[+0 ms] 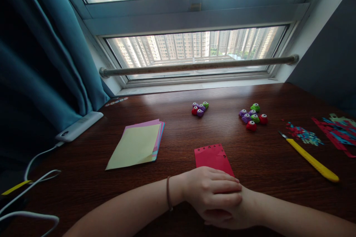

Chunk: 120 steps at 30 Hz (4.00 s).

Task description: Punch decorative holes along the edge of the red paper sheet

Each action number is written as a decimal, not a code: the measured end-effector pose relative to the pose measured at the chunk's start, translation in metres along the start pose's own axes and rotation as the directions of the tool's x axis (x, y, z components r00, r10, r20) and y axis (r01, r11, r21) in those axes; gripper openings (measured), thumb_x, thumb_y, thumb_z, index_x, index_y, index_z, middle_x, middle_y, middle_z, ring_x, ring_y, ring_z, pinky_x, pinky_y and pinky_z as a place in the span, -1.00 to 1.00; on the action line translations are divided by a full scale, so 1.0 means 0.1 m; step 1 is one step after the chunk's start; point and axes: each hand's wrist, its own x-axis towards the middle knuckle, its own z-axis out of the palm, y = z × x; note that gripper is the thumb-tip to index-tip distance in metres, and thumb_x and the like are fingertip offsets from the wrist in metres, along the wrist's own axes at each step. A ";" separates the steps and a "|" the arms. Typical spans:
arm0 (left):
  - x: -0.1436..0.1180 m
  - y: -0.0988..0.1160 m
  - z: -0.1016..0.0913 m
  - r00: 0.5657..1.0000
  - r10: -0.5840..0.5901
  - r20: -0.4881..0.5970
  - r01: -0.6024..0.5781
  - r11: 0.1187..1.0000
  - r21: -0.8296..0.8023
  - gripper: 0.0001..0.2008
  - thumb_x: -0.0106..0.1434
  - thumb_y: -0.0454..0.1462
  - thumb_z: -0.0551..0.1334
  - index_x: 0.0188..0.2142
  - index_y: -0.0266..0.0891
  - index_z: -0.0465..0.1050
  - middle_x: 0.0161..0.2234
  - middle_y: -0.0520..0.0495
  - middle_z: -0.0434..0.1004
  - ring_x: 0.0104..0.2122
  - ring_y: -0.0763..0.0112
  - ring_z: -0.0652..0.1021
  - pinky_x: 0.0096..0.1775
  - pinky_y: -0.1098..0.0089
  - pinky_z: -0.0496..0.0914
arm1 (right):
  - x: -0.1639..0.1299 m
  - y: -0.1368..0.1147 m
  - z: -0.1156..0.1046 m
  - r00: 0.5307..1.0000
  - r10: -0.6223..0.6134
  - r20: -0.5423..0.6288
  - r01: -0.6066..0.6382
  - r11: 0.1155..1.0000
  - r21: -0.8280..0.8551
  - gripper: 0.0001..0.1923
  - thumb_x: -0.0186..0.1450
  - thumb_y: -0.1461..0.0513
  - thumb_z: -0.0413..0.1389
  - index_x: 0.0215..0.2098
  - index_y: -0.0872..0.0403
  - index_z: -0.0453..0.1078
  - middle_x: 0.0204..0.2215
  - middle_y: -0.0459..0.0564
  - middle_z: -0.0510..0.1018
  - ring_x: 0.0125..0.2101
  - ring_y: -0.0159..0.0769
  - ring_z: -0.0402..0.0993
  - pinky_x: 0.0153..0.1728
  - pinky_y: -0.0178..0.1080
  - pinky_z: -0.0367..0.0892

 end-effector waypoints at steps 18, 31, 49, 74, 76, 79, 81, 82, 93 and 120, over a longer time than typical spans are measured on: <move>0.02 0.01 -0.01 0.999 -0.007 -0.050 0.008 1.000 0.009 -0.44 0.27 0.02 -0.06 -0.15 -0.48 0.37 -0.11 -0.29 0.42 -0.02 0.20 0.40 0.08 0.34 0.27 | -0.01 0.01 0.02 0.992 0.111 0.054 -0.114 0.992 0.059 -0.71 0.27 0.20 -0.05 -0.14 -0.04 0.45 -0.30 0.05 0.58 -0.16 -0.10 0.46 -0.19 -0.15 0.41; 0.00 0.01 0.01 0.999 -0.010 -0.041 0.010 1.000 0.004 -0.43 0.27 0.02 -0.05 -0.12 -0.49 0.35 -0.09 -0.30 0.40 -0.01 0.19 0.39 0.09 0.33 0.27 | 0.03 -0.02 -0.01 0.997 0.063 0.040 -0.063 0.998 0.023 -0.72 0.25 0.22 -0.04 -0.17 0.04 0.46 -0.33 0.08 0.58 -0.18 -0.10 0.48 -0.17 -0.16 0.39; 0.01 0.01 0.01 0.999 -0.013 -0.042 0.014 1.000 0.015 -0.44 0.28 0.01 -0.07 -0.13 -0.48 0.35 -0.08 -0.29 0.40 0.00 0.19 0.38 0.09 0.34 0.26 | 0.03 -0.01 -0.03 0.998 -0.034 0.049 0.035 0.999 -0.011 -0.55 0.26 0.32 -0.05 0.12 0.01 0.24 -0.17 0.12 0.52 -0.11 -0.08 0.41 -0.02 -0.09 0.25; 0.00 0.00 0.00 1.000 -0.012 0.017 0.012 1.000 0.018 -0.49 0.26 -0.01 0.01 -0.11 -0.46 0.33 -0.07 -0.28 0.41 0.02 0.21 0.38 0.11 0.34 0.25 | -0.02 0.07 0.03 1.000 0.011 0.010 -0.011 0.997 0.073 -0.70 0.28 0.21 -0.06 -0.09 0.00 0.41 -0.30 0.07 0.57 -0.13 -0.12 0.45 -0.17 -0.17 0.40; -0.01 0.00 0.00 1.000 -0.015 0.019 0.014 1.000 0.019 -0.46 0.26 0.03 -0.01 -0.11 -0.45 0.33 -0.07 -0.28 0.41 0.03 0.21 0.37 0.11 0.34 0.25 | -0.02 0.05 0.04 1.000 0.014 0.005 -0.014 0.998 0.060 -0.70 0.28 0.21 -0.06 -0.09 0.02 0.41 -0.28 0.09 0.57 -0.11 -0.09 0.42 -0.15 -0.14 0.39; -0.01 0.00 0.01 1.000 -0.009 0.022 0.009 1.000 0.020 -0.44 0.26 0.04 -0.02 -0.10 -0.45 0.33 -0.06 -0.28 0.40 0.03 0.21 0.36 0.10 0.34 0.25 | -0.02 0.05 0.06 1.000 0.012 -0.022 -0.011 0.998 0.060 -0.69 0.28 0.24 -0.08 -0.08 0.04 0.41 -0.33 0.09 0.58 -0.15 -0.13 0.46 -0.19 -0.19 0.41; -0.01 0.00 0.00 1.000 -0.003 0.005 0.003 1.000 0.014 -0.44 0.25 0.04 -0.02 -0.11 -0.47 0.34 -0.07 -0.29 0.40 0.02 0.19 0.37 0.10 0.33 0.25 | -0.03 0.05 0.06 1.000 0.014 -0.025 -0.012 0.998 0.055 -0.68 0.27 0.25 -0.07 -0.08 0.04 0.41 -0.34 0.08 0.58 -0.18 -0.15 0.48 -0.20 -0.23 0.41; 0.00 0.00 0.00 1.000 -0.002 -0.008 0.002 1.000 0.011 -0.44 0.25 0.04 -0.01 -0.12 -0.48 0.34 -0.08 -0.30 0.40 0.01 0.18 0.38 0.10 0.33 0.25 | -0.03 0.05 0.05 1.000 0.013 -0.022 -0.012 0.999 0.051 -0.68 0.27 0.24 -0.06 -0.07 0.04 0.41 -0.33 0.08 0.58 -0.17 -0.14 0.47 -0.20 -0.24 0.41; 0.01 0.01 0.00 0.999 -0.009 -0.039 0.010 1.000 0.024 -0.58 0.25 -0.11 0.02 -0.13 -0.47 0.35 -0.09 -0.27 0.41 -0.03 0.21 0.40 0.08 0.35 0.27 | 0.02 0.00 0.02 0.999 0.033 0.006 -0.033 0.998 0.047 -0.66 0.30 0.22 -0.10 -0.04 0.01 0.39 -0.16 0.14 0.52 -0.10 -0.01 0.41 -0.06 0.03 0.28; -0.01 0.00 0.01 0.999 -0.012 0.035 0.011 1.000 0.028 -0.52 0.25 -0.03 0.04 -0.12 -0.45 0.34 -0.08 -0.27 0.42 0.01 0.20 0.39 0.11 0.34 0.25 | -0.04 0.08 0.07 1.000 0.011 0.010 -0.012 0.999 0.041 -0.65 0.26 0.28 -0.04 -0.01 0.00 0.37 -0.20 0.09 0.54 -0.10 -0.07 0.41 -0.04 -0.08 0.27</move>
